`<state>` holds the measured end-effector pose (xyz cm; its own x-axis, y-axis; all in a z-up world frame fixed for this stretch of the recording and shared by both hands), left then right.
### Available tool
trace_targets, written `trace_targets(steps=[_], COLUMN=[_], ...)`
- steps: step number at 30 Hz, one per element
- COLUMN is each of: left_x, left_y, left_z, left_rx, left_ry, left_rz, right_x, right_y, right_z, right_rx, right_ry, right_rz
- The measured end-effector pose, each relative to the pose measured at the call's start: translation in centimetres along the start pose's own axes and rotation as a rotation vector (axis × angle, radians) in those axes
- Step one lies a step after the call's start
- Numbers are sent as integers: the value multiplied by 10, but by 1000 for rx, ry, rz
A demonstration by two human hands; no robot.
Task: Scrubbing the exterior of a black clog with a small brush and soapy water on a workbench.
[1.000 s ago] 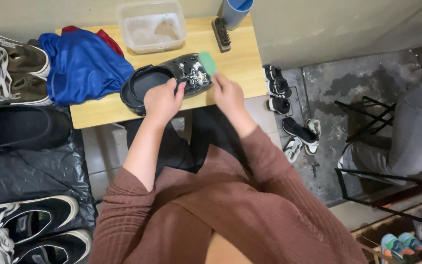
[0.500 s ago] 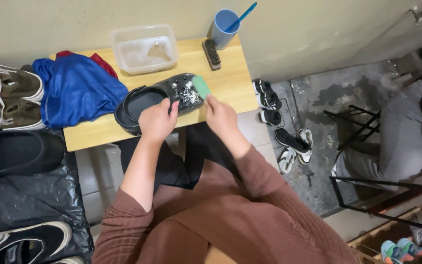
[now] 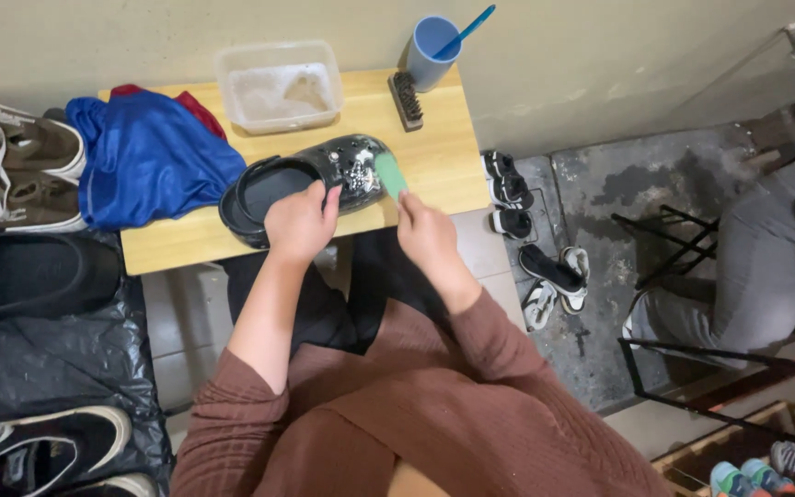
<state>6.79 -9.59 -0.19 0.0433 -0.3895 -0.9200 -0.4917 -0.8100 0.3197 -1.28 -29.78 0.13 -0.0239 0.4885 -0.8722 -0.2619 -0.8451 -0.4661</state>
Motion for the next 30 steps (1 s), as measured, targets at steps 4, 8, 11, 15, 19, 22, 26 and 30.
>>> trace_targets(steps=[4,8,11,15,19,22,26,30], left_x=[-1,-1,4,3,8,10,9,11], left_y=[1,0,-3,-5,-12,-20,-25,-32], left_z=[0,-2,0,-5,-1,1,-2,-7], left_rx=[4,-15,-29,-17,13,2,-36,-90], left_ry=[4,15,2,-37,-71,-97,-180,-264], left_rz=[-16,1,-13,35,70,139,364,466], right_x=[2,8,0,5,-5,-1,9,-6], right_y=[-13,-16,-12,10,2,-7,-13,-23], right_z=[-66,-94,-45,8,-23,-76,-115,-66], right_rx=[-73,-100,-98,-17,-43,-55,-109,-44], right_ry=[32,19,6,13,31,1,43,-36], right_rz=[56,88,85,25,16,75,103,7])
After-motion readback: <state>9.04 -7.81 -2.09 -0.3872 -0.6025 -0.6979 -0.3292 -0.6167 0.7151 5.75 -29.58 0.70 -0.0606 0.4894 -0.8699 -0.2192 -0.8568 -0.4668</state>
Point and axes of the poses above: each hand's wrist, its own z-axis away from the middle knuckle, its own x-axis out of the palm, y = z × x, the point moved 5 cm from there along -z, towards the middle knuckle, and after that the axes turned 8 degrees about -y, right-handed, at the moved point
